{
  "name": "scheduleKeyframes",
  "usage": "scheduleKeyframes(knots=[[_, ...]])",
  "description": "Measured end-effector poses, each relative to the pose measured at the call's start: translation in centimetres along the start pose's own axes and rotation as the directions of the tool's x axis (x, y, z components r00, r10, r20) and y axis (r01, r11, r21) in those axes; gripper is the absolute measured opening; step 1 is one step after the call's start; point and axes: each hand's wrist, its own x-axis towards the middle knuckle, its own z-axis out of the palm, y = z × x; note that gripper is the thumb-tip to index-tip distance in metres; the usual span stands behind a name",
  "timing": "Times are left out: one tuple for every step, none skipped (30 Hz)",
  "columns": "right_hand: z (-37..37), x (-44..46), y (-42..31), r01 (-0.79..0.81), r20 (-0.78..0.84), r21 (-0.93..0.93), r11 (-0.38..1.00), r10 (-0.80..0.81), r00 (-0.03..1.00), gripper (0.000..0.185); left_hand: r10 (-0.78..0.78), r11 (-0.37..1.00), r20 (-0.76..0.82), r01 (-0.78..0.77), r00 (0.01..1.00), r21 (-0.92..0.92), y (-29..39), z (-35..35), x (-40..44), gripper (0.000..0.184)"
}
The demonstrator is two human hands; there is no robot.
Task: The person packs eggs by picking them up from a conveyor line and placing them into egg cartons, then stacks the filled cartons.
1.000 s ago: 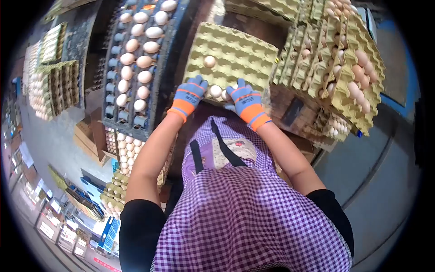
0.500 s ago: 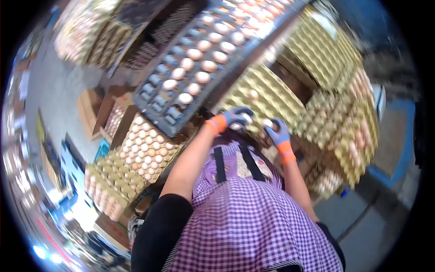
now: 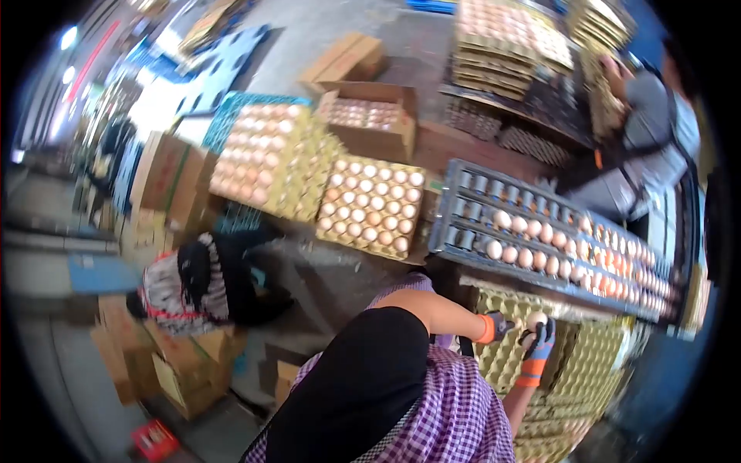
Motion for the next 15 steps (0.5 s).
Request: scheduleKeyframes(knots=[[-0.2, 2.9, 0.0, -0.079, 0.075, 0.104, 0.991, 0.071, 0.995, 0.039, -0.055, 0.995, 0.173, 0.069, 0.983, -0.077, 1.2, -5.3, -1.4, 0.058], [0.0, 5.8, -0.3, -0.169, 0.154, 0.198, 0.965, 0.14, 0.978, 0.04, -0.085, 0.978, 0.343, 0.144, 0.936, -0.149, 1.4, -9.5, -2.7, 0.053], [0.5, 8.7, -1.5, -0.094, 0.209, 0.191, 0.977, 0.054, 0.976, 0.041, 0.09, 0.985, 0.297, -0.129, 0.951, 0.114, 1.1, -11.8, -3.8, 0.051], [1.3, 11.8, -2.8, -0.014, 0.255, 0.192, 0.981, -0.036, 0.966, 0.042, 0.064, 0.998, 0.305, -0.056, 0.95, -0.033, 0.9, -14.7, -4.5, 0.056], [2.2, 14.4, -3.8, 0.251, 0.215, -0.013, 0.968, -0.243, 0.946, 0.043, 0.041, 0.992, 0.198, -0.015, 0.979, -0.128, -0.1, -15.8, -5.3, 0.063], [3.4, 16.7, -5.5, 0.253, 0.265, 0.077, 0.964, -0.265, 0.927, 0.042, 0.011, 0.975, 0.093, 0.01, 0.996, -0.221, -1.0, -17.3, -6.5, 0.069], [4.4, 18.5, -7.1, 0.34, 0.326, -0.008, 0.94, -0.319, 0.89, 0.043, -0.056, 0.938, 0.054, 0.072, 0.997, -0.339, -1.9, -19.2, -7.9, 0.07], [5.7, 19.9, -9.3, 0.429, 0.381, -0.09, 0.899, -0.367, 0.849, 0.045, -0.139, 0.9, -0.029, 0.114, 0.99, -0.42, -2.7, -20.6, -9.5, 0.065], [6.6, 23.2, -8.4, 0.671, 0.423, -0.175, 0.721, -0.56, 0.712, 0.044, -0.161, 0.896, -0.113, 0.097, 0.98, -0.433, -4.4, -20.8, -9.6, 0.065], [6.8, 27.0, -6.2, 0.841, 0.481, -0.25, 0.48, -0.692, 0.538, 0.043, -0.174, 0.89, -0.187, 0.073, 0.967, -0.45, -5.6, -20.7, -9.6, 0.065], [8.0, 29.9, -5.8, 0.618, 0.435, -0.046, 0.785, -0.541, 0.72, 0.041, -0.223, 0.857, -0.238, 0.073, 0.945, -0.51, -5.9, -22.1, -10.9, 0.062], [9.6, 32.4, -6.5, 0.28, 0.431, 0.173, 0.944, -0.328, 0.841, 0.039, -0.268, 0.822, -0.276, 0.07, 0.923, -0.566, -6.2, -23.5, -12.4, 0.059], [11.5, 31.7, -8.6, 0.128, 0.504, 0.33, 0.935, -0.289, 0.814, 0.038, -0.223, 0.858, -0.38, -0.004, 0.898, -0.514, -8.7, -21.5, -12.0, 0.058], [12.8, 31.1, -11.3, -0.033, 0.559, 0.459, 0.888, -0.26, 0.787, 0.038, -0.155, 0.885, -0.471, -0.09, 0.868, -0.456, -10.6, -19.9, -11.2, 0.057], [14.1, 35.7, -8.6, 0.042, 0.569, 0.45, 0.892, -0.322, 0.756, 0.041, -0.453, 0.68, -0.238, 0.16, 0.859, -0.716, -8.4, -23.5, -13.6, 0.055]])
